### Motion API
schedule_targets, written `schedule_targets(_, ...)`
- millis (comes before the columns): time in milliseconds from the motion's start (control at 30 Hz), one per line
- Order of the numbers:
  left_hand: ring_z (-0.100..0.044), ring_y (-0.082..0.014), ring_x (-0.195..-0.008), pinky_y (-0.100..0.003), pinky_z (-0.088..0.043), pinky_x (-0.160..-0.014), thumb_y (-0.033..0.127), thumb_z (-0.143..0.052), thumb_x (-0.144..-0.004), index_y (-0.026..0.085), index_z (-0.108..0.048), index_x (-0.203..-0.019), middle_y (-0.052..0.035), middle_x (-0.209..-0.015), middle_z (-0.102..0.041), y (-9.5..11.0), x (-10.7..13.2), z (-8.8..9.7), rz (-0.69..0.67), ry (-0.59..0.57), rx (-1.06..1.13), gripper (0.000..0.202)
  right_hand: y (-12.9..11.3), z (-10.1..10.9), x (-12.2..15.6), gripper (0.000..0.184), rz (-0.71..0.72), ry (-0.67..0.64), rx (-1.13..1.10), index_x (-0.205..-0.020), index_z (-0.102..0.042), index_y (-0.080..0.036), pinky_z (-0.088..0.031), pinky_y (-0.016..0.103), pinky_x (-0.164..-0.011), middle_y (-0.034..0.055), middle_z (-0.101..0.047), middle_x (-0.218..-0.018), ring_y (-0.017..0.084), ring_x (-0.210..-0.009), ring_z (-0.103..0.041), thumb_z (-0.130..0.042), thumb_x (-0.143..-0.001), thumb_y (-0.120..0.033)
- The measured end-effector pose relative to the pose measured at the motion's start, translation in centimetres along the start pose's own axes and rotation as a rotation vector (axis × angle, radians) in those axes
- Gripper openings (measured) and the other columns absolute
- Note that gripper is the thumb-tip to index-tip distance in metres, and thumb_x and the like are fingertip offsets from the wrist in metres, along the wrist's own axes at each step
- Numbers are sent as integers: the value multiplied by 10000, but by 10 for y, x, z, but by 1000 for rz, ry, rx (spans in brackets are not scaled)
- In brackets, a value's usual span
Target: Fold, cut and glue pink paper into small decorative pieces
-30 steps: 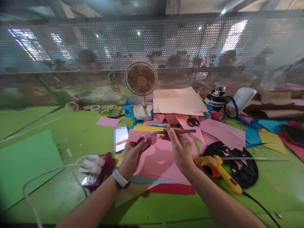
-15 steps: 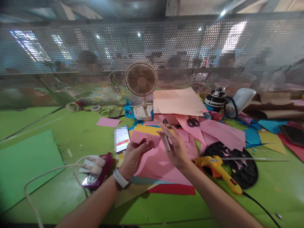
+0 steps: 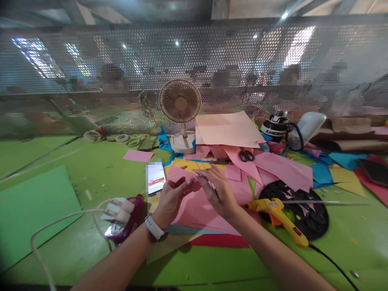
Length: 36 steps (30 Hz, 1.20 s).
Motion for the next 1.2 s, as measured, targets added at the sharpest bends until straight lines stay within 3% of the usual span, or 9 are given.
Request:
schedule_targets(233, -594, -123, -695, -266, -476, -695, 205, -758, -628, 165, -602, -973, -7, -777, -642, 1, -2, 6, -27, 33, -29, 381, -2, -2, 1, 282, 1, -10, -37, -1110, -610, -308, -363, 418, -962, 19, -669, -1028, 209, -974, -591, -483, -869, -237)
schedule_targets(367, -607, -141, -772, -271, -489, -724, 217, -751, -642, 152, -613, -906, -35, -846, -652, -1, -2, 4, -7, -7, -34, 305, 5, 0, -1, 264, -27, -6, -78, -1081, -629, -305, -383, 399, -939, 19, -671, -1008, 202, -969, -587, -499, -859, -243)
schedule_targets(633, -595, -145, -792, -315, -523, -691, 279, -687, -722, 157, -621, -781, -39, -843, -647, -8, -5, 11, 97, -3, 111, 150, 34, 6, -1, 222, -262, 33, -257, -1014, -659, -252, -468, 338, -807, 42, -668, -986, 194, -907, -610, -538, -830, -275)
schedule_targets(767, -583, -134, -749, -281, -510, -638, 267, -732, -662, 140, -622, -712, -32, -793, -633, -11, -7, 19, 99, 41, 55, 175, 23, 9, -5, 246, -140, 25, -169, -1052, -643, -254, -449, 354, -850, 43, -662, -1017, 195, -948, -597, -505, -848, -256)
schedule_targets(900, -592, -142, -757, -280, -491, -652, 313, -750, -618, 145, -618, -710, -21, -761, -629, 0, -12, 40, -17, 194, 48, 233, -1, 29, -12, 270, 46, 65, 50, -1090, -615, -241, -426, 376, -884, 60, -642, -1061, 207, -1010, -562, -459, -870, -226)
schedule_targets(967, -596, -137, -775, -287, -481, -695, 316, -750, -609, 157, -620, -744, -17, -791, -639, 9, -15, 51, -100, 258, 69, 245, -10, 28, -13, 285, 111, -15, 152, -1114, -598, -227, -438, 374, -861, 75, -642, -1045, 210, -993, -563, -445, -875, -206)
schedule_targets(1067, -606, -136, -811, -262, -461, -704, 330, -733, -620, 181, -626, -832, -28, -878, -653, 19, -19, 63, -189, 328, 64, 281, -18, 1, -1, 285, 226, -290, 285, -1089, -608, -202, -458, 357, -820, 85, -656, -976, 209, -942, -574, -444, -862, -150)
schedule_targets(1200, -613, -143, -822, -236, -447, -678, 325, -739, -605, 174, -626, -817, -39, -858, -659, 15, -21, 73, -171, 410, 39, 283, -13, -34, 36, 372, 316, -549, 403, -1115, -595, -197, -470, 345, -814, 79, -658, -918, 193, -910, -577, -429, -817, -47)
Point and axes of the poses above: each hand's wrist, its own x-axis away from the middle knuckle, its own z-axis out of the back of the hand, y = z × x, the point moved 10 cm from there along -x, towards the middle knuckle
